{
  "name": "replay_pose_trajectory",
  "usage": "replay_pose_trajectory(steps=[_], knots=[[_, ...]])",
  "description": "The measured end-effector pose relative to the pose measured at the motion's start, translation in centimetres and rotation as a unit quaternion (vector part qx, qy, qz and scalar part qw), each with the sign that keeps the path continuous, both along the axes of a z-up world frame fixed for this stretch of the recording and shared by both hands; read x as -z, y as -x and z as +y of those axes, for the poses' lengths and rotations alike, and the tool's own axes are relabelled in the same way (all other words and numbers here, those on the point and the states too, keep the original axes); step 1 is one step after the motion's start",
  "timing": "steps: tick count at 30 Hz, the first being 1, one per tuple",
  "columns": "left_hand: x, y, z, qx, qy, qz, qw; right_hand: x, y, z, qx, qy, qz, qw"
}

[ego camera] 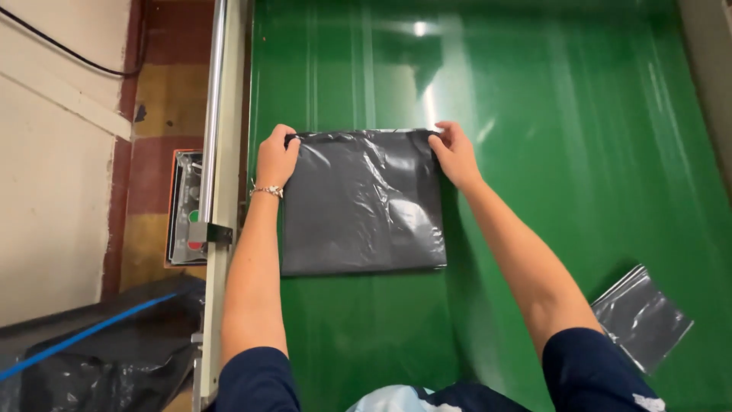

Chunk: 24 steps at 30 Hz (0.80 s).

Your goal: Folding plastic bags into small rectangles as they come off a conveyor belt and stacking them.

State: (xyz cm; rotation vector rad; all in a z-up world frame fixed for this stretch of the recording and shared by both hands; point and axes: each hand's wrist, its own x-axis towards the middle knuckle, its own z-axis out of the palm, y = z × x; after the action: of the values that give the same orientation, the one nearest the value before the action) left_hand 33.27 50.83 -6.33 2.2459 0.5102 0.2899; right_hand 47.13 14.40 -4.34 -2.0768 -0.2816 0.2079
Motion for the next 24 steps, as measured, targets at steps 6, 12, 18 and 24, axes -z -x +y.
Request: replay_pose_trajectory(steps=[6, 12, 18, 24], knots=[[-0.8, -0.7, -0.7, -0.013, -0.047, 0.045, 0.998, -0.7, -2.5, 3.8, -0.114, 0.221, -0.104, 0.963], [-0.6, 1.4, -6.0, -0.008, -0.325, -0.147, 0.934, 3.2, -6.3, 6.5, -0.143, 0.418, -0.002, 0.897], [-2.9, 5.0, -9.5, 0.082, 0.484, 0.136, 0.861, -1.5, -1.0, 5.4, -0.103, 0.284, -0.081, 0.950], [-3.9, 9.9, -6.4, -0.018, 0.716, 0.059, 0.696, -5.6, 13.1, -0.9, -0.127, 0.082, -0.387, 0.909]])
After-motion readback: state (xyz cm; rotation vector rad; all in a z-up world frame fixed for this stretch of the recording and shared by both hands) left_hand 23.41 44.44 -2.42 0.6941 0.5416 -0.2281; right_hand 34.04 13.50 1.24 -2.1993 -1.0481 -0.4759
